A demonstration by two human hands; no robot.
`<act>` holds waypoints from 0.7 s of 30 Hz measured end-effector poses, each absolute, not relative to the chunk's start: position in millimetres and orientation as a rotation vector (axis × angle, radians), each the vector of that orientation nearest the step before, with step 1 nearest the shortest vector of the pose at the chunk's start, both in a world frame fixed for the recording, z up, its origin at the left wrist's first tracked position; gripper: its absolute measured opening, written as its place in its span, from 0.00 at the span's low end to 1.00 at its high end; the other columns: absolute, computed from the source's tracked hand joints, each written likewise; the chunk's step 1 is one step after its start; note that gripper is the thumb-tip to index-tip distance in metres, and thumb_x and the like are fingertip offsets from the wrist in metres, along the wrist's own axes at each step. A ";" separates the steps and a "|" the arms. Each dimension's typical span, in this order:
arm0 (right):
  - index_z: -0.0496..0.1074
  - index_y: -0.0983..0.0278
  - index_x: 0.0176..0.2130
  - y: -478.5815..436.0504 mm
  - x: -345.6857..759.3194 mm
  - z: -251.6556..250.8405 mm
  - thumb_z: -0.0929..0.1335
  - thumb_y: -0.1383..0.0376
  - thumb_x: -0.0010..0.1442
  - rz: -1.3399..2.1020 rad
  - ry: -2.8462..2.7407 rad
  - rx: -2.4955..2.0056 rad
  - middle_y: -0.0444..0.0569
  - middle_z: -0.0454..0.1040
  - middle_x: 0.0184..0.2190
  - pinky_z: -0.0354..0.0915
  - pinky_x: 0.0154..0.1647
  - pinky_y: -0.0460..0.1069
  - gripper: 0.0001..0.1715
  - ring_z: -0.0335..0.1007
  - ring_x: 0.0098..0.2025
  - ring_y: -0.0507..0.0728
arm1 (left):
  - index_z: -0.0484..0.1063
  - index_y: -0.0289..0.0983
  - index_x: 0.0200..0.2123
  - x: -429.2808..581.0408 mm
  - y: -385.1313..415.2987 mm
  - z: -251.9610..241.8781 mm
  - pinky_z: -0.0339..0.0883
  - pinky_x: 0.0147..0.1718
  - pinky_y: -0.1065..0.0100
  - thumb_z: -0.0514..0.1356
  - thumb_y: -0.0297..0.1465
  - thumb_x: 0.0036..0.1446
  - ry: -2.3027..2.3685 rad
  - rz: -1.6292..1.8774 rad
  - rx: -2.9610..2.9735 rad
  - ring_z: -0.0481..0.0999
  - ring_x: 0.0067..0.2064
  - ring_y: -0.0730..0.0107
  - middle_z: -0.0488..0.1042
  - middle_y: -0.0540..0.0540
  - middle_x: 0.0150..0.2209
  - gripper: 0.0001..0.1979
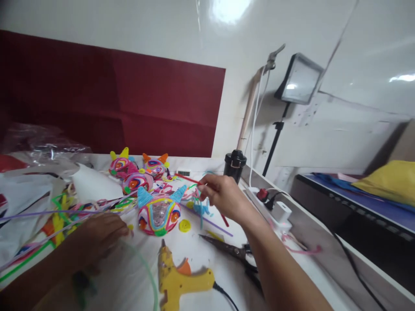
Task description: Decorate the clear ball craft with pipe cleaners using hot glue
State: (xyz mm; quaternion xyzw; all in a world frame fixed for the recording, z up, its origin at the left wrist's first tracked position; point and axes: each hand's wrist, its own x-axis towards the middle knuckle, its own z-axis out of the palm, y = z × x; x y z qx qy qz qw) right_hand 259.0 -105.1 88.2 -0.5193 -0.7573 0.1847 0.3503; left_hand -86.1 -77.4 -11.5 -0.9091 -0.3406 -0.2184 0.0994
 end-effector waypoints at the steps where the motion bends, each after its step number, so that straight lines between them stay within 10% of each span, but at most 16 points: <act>1: 0.71 0.64 0.32 -109.5 253.0 88.9 0.63 0.58 0.63 0.593 -1.966 -1.298 0.46 0.76 0.25 0.60 0.23 0.44 0.14 0.64 0.21 0.50 | 0.72 0.38 0.30 -82.9 -81.1 -6.1 0.65 0.36 0.66 0.47 0.31 0.66 -1.072 -0.745 -2.704 0.74 0.33 0.66 0.76 0.47 0.30 0.16; 9: 0.70 0.65 0.26 -132.8 203.3 66.8 0.64 0.67 0.64 0.667 -2.285 -1.124 0.42 0.71 0.21 0.57 0.28 0.43 0.15 0.64 0.24 0.49 | 0.71 0.35 0.41 -45.5 -121.1 12.0 0.52 0.15 0.74 0.45 0.52 0.62 -1.694 -1.585 -3.235 0.63 0.18 0.76 0.73 0.49 0.24 0.28; 21: 0.75 0.65 0.31 -117.4 184.5 66.9 0.64 0.75 0.60 0.237 -2.454 -1.175 0.42 0.71 0.23 0.50 0.29 0.45 0.11 0.59 0.25 0.49 | 0.69 0.37 0.25 -40.7 -124.2 19.0 0.56 0.16 0.77 0.50 0.43 0.62 -1.731 -1.206 -3.039 0.62 0.17 0.79 0.68 0.54 0.19 0.20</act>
